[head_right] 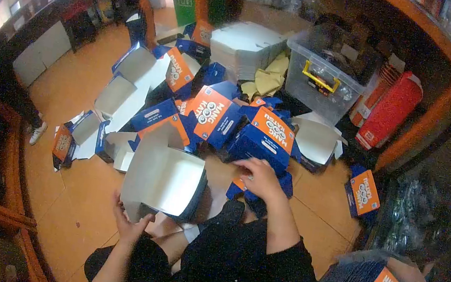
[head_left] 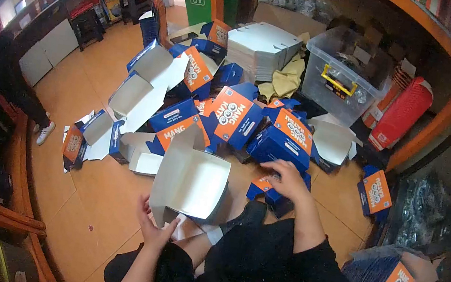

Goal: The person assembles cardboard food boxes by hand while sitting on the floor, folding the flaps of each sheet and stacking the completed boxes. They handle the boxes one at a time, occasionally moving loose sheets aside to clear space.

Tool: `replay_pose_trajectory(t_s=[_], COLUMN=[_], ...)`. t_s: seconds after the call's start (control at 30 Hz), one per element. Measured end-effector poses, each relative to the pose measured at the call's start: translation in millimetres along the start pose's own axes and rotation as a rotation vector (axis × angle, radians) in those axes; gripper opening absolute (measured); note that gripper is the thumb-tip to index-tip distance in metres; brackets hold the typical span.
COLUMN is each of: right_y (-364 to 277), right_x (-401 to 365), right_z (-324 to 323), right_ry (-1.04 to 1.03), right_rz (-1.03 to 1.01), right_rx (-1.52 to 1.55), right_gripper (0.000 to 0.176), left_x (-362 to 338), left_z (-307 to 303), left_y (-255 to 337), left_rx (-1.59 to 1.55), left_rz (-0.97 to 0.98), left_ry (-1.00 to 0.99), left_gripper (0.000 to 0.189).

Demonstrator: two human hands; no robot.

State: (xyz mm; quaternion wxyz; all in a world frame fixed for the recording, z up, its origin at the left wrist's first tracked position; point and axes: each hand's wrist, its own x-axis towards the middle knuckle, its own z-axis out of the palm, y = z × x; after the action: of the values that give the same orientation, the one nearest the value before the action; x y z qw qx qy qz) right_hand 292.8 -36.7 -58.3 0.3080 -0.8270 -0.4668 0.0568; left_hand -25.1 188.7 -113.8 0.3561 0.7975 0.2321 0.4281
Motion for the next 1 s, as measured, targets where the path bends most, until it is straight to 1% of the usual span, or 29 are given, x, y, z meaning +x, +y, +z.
replay_pose_trajectory(t_s=[0.1, 0.17, 0.2, 0.23, 0.27, 0.3, 0.33, 0.37, 0.4, 0.43, 0.47, 0.6, 0.83, 0.9, 1.0], right_y=[33.9, 38.1, 40.8, 25.1, 7.3, 30.5, 68.6, 16.5, 42.1, -23.2, -31.5, -18.2, 1.1, 11.6, 45.2], right_x=[-14.0, -12.7, -8.1, -4.6, -0.4, 0.4, 8.3, 10.1, 12.5, 21.2, 20.5, 14.4, 4.0, 3.7, 16.8], right_z=[8.3, 16.9, 24.5, 22.7, 30.6, 69.3, 116.2, 98.3, 130.1, 89.4, 91.6, 106.4, 99.8, 101.4, 108.3], right_ry=[-0.094, -0.297, -0.396, -0.479, -0.505, -0.54, -0.55, -0.814, -0.901, -1.044, -1.042, -0.941, -0.777, -0.737, -0.666], right_rz=[0.135, 0.346, 0.384, 0.384, 0.427, 0.34, 0.437, 0.392, 0.443, 0.46, 0.491, 0.564, 0.656, 0.699, 0.827], right_rx=[-0.068, -0.161, -0.21, -0.291, -0.36, -0.576, -0.584, -0.796, -0.795, -0.845, -0.833, -0.822, -0.797, -0.787, -0.724], right_gripper=[0.046, 0.051, 0.059, 0.066, 0.055, 0.05, 0.063, 0.056, 0.05, 0.048, 0.048, 0.049, 0.053, 0.054, 0.052], left_x=[-16.6, -14.4, -18.6, -24.3, -17.5, -20.4, -25.0, -25.7, -24.2, -22.2, -21.6, -24.1, -30.6, -34.8, -41.6], left_z=[-14.3, -1.6, 0.8, 2.8, 9.4, 13.2, 15.7, 17.3, 18.2, 18.8, 19.8, 15.5, 17.1, 20.1, 20.7], left_y=[-2.0, 34.3, 50.9, 65.7, 78.6, 78.0, 75.0, 72.3, 69.1, 65.8, 62.7, 54.6, 53.7, 50.2, 43.3], left_rx=[0.529, 0.354, 0.245, 0.136, 0.076, 0.168, 0.249, 0.298, 0.343, 0.386, 0.399, 0.416, 0.391, 0.366, 0.337], left_rz=[0.586, 0.9, 0.806, 0.699, 0.627, 0.537, 0.432, 0.409, 0.388, 0.37, 0.352, 0.325, 0.333, 0.338, 0.352], left_ry=[0.217, 0.253, 0.076, -0.092, -0.279, -0.405, -0.533, -0.553, -0.577, -0.606, -0.605, -0.623, -0.682, -0.706, -0.734], left_gripper=[0.102, 0.096, 0.085, 0.075, 0.074, 0.068, 0.062, 0.063, 0.064, 0.066, 0.067, 0.07, 0.068, 0.068, 0.069])
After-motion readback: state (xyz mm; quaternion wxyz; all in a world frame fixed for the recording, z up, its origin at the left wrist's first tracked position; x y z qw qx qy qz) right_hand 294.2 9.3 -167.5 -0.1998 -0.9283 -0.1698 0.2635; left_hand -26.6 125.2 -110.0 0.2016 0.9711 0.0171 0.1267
